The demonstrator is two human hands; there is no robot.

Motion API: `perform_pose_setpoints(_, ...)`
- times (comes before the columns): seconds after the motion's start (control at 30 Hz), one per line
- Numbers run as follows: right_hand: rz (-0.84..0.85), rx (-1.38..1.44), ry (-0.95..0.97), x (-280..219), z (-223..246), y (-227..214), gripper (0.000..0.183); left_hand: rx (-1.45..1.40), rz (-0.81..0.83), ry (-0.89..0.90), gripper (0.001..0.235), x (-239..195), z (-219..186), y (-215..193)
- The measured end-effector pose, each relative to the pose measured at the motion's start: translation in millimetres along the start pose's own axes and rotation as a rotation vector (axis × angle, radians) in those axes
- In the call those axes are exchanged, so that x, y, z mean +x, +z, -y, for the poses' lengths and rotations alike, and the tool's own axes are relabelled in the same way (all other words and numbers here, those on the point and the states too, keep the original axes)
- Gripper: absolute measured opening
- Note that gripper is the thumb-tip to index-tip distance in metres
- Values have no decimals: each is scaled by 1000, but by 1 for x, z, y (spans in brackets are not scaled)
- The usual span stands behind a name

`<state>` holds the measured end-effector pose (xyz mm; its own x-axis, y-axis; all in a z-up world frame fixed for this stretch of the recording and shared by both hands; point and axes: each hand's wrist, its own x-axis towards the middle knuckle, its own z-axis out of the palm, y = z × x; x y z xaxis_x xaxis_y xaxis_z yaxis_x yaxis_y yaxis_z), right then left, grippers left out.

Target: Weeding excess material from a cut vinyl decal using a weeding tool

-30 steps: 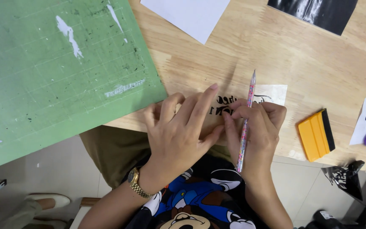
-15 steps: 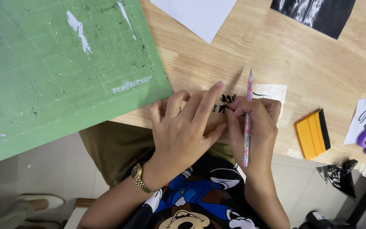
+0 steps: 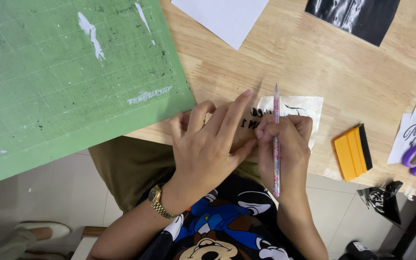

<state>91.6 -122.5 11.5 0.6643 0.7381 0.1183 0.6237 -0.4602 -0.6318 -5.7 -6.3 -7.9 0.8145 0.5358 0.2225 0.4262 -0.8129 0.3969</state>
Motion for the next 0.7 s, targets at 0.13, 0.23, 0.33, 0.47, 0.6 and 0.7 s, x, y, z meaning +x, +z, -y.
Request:
perform_pose_setpoints(0.13, 12, 10, -27, -1, 3, -3, 29, -3, 10, -1, 79, 0, 0, 0)
perform_pose_setpoints(0.23, 27, 9, -22, -3, 5, -6, 30, 9, -1, -1, 72, 1, 0, 0)
perform_pose_setpoints(0.33, 13, 23, -18, -8, 5, -9, 28, 14, -26, 7, 69, 1, 0, -1)
perform_pose_setpoints(0.47, -44, 45, -31, -20, -19, -22, 28, 25, -30, 21, 78, -2, 3, -1)
perform_pose_setpoints(0.6, -281, -121, 40, -40, -62, -71, 31, 31, 15, 47, 81, -7, 5, 10)
perform_pose_setpoints(0.7, -446, -292, 40, -69, -100, -118, 29, 19, 24, 65, 80, -6, 7, 11)
